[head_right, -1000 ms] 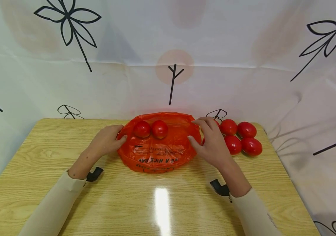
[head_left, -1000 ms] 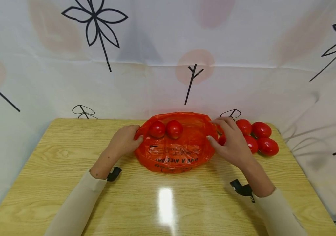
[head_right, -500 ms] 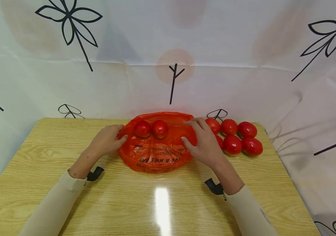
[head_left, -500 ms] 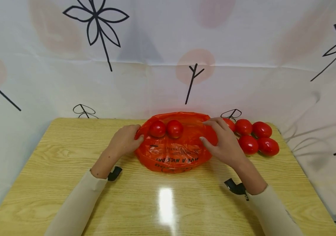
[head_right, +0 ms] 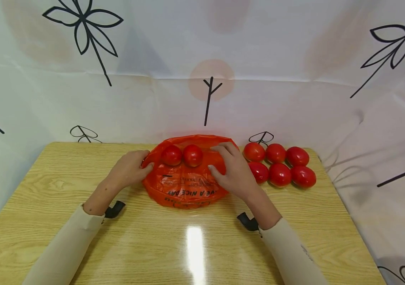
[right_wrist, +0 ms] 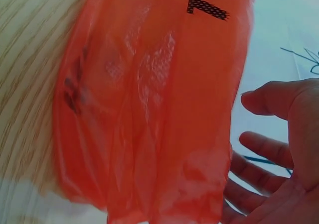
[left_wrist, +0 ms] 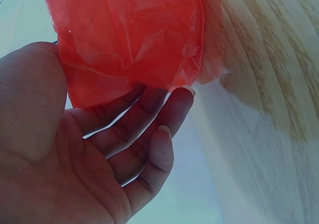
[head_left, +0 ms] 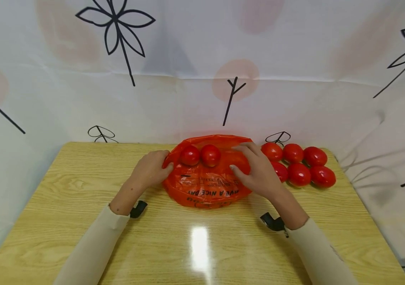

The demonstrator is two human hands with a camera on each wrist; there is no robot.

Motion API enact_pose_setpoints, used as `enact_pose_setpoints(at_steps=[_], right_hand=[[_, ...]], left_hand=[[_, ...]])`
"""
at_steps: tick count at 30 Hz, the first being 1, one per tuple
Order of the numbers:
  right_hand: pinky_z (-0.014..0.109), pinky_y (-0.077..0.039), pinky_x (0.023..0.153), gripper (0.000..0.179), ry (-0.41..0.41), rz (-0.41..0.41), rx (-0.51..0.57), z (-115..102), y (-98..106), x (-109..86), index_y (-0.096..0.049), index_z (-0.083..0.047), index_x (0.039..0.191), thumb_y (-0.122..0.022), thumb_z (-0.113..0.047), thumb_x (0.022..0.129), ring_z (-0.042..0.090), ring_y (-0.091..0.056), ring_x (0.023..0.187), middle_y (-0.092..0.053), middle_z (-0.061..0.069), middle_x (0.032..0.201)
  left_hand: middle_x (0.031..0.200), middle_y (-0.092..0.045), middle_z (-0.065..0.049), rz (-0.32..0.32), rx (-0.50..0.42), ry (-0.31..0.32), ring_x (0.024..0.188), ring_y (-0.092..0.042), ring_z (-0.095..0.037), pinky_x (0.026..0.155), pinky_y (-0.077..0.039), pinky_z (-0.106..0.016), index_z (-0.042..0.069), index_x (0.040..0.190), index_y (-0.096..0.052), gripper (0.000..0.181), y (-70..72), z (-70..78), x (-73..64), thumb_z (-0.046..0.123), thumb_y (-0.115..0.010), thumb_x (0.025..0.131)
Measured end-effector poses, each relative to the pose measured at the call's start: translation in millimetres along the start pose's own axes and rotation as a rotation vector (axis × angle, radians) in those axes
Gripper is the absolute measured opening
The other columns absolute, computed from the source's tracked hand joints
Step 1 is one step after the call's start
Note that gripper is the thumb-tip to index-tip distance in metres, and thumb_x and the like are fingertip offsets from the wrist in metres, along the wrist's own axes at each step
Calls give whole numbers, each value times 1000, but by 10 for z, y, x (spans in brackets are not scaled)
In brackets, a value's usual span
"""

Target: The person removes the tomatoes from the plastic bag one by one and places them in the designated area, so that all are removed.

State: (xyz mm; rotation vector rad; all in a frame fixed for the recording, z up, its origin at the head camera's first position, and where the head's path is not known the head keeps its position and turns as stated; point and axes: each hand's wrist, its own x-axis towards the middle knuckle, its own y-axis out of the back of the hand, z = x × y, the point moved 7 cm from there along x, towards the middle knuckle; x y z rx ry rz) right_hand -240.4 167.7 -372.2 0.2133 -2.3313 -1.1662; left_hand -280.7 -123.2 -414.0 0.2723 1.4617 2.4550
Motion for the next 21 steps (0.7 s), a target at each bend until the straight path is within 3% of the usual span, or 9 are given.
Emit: enact_pose_setpoints(at_steps=[21], right_hand=[[56,-48,111,57,-45,-136,-1,-16,-360,237,-57,-4,147,-76,-21,96,35,-56,133,-55,13,148]], left_hand=[[81,-60,-6,1,13,5,71,-55,-23,61,-47,-34,5,105,-67,16,4,-7,13,20,-64,100]])
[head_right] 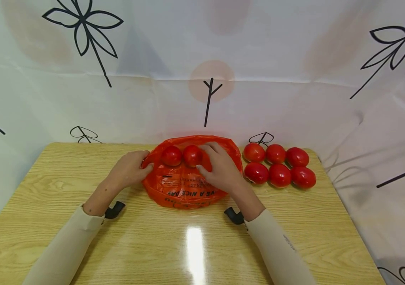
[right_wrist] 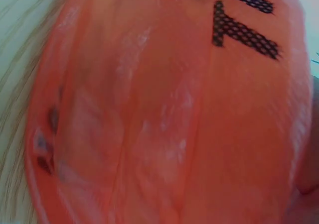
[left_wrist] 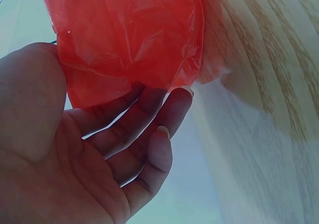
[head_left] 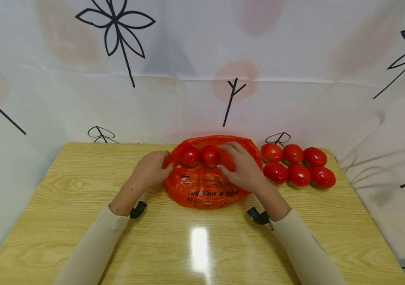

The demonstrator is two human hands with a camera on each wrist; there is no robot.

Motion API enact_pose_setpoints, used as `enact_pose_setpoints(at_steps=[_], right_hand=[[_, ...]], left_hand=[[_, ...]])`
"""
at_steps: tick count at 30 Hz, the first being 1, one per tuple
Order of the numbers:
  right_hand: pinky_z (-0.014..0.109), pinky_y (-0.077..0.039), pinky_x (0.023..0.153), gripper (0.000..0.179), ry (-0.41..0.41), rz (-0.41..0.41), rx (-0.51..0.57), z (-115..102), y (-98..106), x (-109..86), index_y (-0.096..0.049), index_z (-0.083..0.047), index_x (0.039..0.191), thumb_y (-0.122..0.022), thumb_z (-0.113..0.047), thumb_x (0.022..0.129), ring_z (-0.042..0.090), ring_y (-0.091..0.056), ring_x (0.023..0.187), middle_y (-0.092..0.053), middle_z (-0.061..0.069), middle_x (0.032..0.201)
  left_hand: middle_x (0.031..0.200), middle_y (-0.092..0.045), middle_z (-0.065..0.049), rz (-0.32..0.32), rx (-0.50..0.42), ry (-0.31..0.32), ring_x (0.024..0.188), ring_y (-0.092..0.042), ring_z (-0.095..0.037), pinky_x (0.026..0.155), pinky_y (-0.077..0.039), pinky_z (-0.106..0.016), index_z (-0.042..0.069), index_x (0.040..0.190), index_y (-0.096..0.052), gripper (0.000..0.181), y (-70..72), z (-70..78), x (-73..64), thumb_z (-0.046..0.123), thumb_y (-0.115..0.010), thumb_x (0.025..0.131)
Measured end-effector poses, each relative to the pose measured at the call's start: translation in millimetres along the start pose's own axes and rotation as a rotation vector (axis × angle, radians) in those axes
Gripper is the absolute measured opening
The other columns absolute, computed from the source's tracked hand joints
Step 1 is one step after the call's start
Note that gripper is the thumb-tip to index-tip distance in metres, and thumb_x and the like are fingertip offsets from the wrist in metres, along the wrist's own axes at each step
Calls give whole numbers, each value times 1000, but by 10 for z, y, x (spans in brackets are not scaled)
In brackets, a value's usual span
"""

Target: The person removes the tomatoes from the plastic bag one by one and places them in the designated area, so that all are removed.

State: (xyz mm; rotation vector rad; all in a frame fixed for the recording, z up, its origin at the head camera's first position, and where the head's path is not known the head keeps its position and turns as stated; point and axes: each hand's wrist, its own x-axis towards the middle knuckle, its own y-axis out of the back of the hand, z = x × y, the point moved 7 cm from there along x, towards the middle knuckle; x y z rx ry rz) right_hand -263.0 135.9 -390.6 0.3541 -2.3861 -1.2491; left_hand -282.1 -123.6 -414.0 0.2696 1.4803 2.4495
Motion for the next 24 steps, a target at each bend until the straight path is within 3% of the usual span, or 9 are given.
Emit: enact_pose_setpoints(at_steps=[24], right_hand=[[55,-37,121,71,-29,-179,-94,-19,-363,259,-44,-6,159,-74,-22,96,40,-45,147,-42,15,164]], left_hand=[[80,-60,-6,-10,-22,16,70,-55,-22,60,-47,-33,5,106,-67,17,21,-13,17,20,-64,101]])
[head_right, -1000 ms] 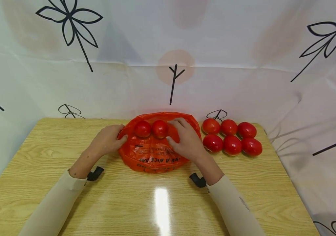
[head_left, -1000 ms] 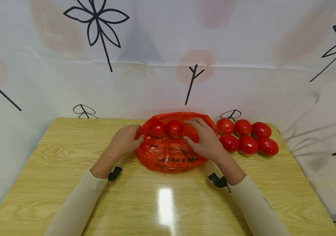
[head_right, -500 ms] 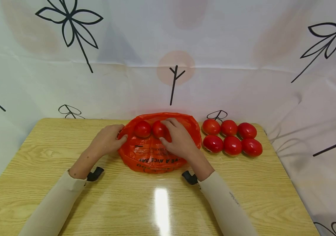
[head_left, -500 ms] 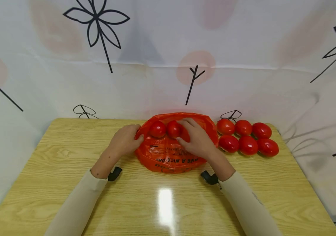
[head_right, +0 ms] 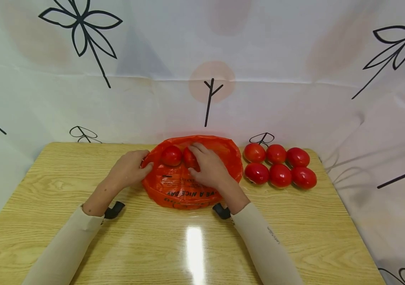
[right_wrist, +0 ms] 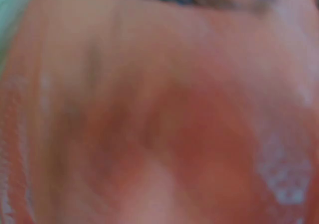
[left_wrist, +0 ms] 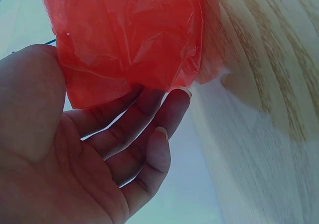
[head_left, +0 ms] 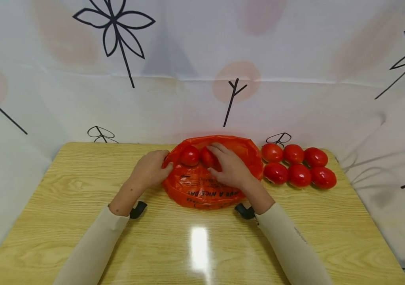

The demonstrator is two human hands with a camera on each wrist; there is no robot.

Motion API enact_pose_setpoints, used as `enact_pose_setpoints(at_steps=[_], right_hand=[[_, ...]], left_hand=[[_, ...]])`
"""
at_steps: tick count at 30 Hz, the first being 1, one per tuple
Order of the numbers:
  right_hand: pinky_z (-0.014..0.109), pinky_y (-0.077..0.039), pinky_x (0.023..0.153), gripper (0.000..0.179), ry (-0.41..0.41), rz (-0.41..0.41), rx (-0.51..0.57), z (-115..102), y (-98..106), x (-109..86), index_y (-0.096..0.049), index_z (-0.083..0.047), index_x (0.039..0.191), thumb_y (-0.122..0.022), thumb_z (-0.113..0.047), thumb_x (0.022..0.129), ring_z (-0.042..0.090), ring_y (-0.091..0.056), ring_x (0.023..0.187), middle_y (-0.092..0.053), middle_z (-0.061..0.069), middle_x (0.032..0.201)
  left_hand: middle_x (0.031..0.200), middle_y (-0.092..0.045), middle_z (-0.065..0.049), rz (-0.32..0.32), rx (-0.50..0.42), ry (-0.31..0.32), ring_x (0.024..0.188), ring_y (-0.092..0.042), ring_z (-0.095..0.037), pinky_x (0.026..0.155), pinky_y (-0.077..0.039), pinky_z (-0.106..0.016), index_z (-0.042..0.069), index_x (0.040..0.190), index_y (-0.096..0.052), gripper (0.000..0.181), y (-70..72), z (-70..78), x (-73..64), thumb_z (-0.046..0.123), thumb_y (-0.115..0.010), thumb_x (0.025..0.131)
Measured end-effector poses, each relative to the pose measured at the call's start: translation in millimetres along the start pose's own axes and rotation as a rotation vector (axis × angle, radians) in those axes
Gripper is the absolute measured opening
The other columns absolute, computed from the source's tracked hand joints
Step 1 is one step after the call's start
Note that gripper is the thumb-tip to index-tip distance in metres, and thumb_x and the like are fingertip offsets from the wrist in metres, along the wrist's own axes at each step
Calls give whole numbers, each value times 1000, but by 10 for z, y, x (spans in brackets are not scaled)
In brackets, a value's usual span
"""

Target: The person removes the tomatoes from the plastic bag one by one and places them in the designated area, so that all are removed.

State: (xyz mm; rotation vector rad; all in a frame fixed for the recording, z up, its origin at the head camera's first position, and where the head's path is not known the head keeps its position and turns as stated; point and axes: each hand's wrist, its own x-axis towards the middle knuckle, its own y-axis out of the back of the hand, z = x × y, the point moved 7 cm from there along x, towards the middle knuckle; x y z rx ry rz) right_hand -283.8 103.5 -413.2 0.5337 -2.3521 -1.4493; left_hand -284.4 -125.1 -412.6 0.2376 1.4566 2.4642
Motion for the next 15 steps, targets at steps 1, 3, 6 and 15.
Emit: enact_pose_setpoints(at_steps=[1,3,6,15], right_hand=[[55,-36,121,71,-1,-5,-1,-4,-10,3,-45,-6,159,-74,-22,96,39,-45,147,-42,14,164],[53,-36,122,70,-2,-6,3,-7,-22,4,-46,-6,158,-74,-21,95,38,-45,147,-42,13,163],[52,-38,121,68,-5,3,8,-7,-16,4,-48,-5,155,-75,-20,95,35,-47,145,-44,12,160],[52,-46,114,63,-22,21,47,17,-42,5,-49,-8,146,-81,-16,92,34,-56,132,-53,12,146]], left_hand=[[80,-60,-6,-1,1,0,69,-55,-22,60,-47,-32,4,107,-67,17,-3,-1,0,20,-64,101],[80,-60,-6,-1,1,1,69,-55,-22,60,-47,-32,4,107,-67,17,-9,-3,2,20,-64,101],[81,-60,-6,1,2,0,70,-55,-22,60,-47,-33,4,107,-67,17,-8,0,-1,20,-64,101],[81,-61,-5,1,1,-4,70,-56,-23,61,-48,-33,5,106,-68,16,-19,9,-12,20,-64,100]])
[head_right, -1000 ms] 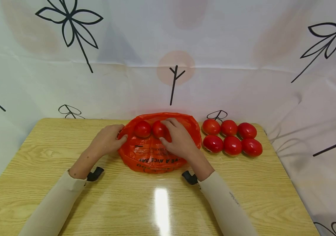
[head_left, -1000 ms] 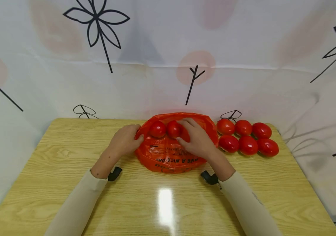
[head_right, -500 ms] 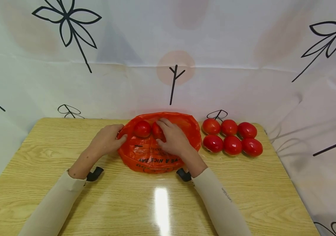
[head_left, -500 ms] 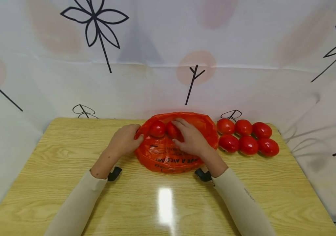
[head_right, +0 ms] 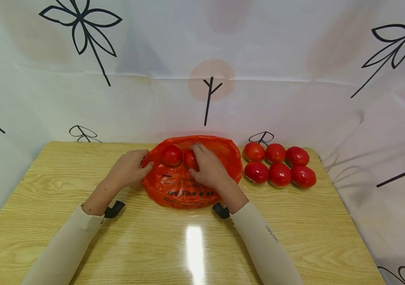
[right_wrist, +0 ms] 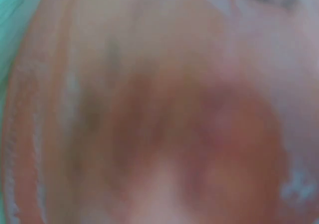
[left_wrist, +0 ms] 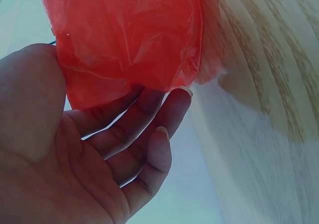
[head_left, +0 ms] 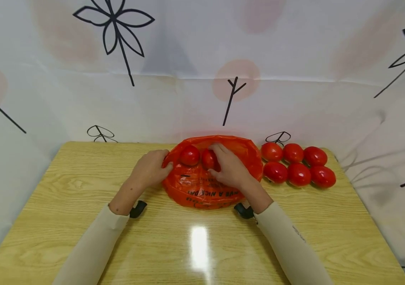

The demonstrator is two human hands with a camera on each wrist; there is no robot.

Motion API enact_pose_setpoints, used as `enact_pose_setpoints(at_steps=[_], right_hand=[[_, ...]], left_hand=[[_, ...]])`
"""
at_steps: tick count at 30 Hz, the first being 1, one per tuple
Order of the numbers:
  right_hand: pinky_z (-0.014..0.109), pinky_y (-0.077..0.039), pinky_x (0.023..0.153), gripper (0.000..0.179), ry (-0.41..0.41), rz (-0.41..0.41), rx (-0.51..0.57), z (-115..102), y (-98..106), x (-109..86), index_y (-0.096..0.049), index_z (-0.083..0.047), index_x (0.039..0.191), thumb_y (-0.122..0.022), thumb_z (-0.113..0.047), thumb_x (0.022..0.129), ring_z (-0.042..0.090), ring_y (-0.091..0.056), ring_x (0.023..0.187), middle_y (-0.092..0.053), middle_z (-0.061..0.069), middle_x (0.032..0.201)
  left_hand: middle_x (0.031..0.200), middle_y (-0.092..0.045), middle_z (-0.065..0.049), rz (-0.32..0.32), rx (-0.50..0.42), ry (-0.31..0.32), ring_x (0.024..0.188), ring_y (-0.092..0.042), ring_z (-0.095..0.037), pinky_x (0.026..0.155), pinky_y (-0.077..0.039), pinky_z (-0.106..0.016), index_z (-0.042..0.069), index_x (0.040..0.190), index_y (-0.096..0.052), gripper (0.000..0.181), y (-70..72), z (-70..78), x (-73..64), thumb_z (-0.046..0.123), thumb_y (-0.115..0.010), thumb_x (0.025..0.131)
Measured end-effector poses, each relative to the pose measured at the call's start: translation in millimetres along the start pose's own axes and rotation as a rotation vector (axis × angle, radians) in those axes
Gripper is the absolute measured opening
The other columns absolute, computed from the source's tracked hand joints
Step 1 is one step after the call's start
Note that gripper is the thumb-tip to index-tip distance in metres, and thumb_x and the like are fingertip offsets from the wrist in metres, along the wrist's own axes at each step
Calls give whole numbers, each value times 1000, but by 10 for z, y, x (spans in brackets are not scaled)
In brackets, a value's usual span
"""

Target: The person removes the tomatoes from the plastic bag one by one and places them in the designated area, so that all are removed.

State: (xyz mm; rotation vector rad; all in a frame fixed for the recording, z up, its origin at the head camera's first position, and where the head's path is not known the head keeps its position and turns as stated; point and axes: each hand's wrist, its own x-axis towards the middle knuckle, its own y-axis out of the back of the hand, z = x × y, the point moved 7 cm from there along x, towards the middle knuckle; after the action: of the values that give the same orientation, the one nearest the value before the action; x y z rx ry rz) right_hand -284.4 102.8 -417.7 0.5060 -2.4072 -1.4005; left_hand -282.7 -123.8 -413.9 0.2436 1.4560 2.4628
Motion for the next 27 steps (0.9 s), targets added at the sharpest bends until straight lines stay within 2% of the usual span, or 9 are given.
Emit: enact_pose_setpoints(at_steps=[4,11,27], right_hand=[[52,-48,113,63,14,0,8,-3,-24,-1,-49,-8,145,-82,-13,92,33,-58,129,-55,11,143],[50,-44,117,65,49,0,-20,-22,-29,-15,-51,-7,147,-83,-10,90,32,-55,134,-53,10,146],[49,-44,117,66,83,18,-21,-119,27,-128,-51,-8,149,-82,-17,92,30,-53,138,-52,8,150]], left_hand=[[80,-61,-5,5,5,-2,70,-56,-23,61,-47,-33,5,105,-67,16,-12,0,-9,20,-65,100],[81,-61,-6,4,9,4,70,-56,-23,61,-48,-33,6,105,-67,16,-29,5,-26,20,-64,101],[79,-59,-5,16,14,-5,69,-55,-22,59,-47,-33,5,104,-66,16,-20,8,-34,20,-65,100]])
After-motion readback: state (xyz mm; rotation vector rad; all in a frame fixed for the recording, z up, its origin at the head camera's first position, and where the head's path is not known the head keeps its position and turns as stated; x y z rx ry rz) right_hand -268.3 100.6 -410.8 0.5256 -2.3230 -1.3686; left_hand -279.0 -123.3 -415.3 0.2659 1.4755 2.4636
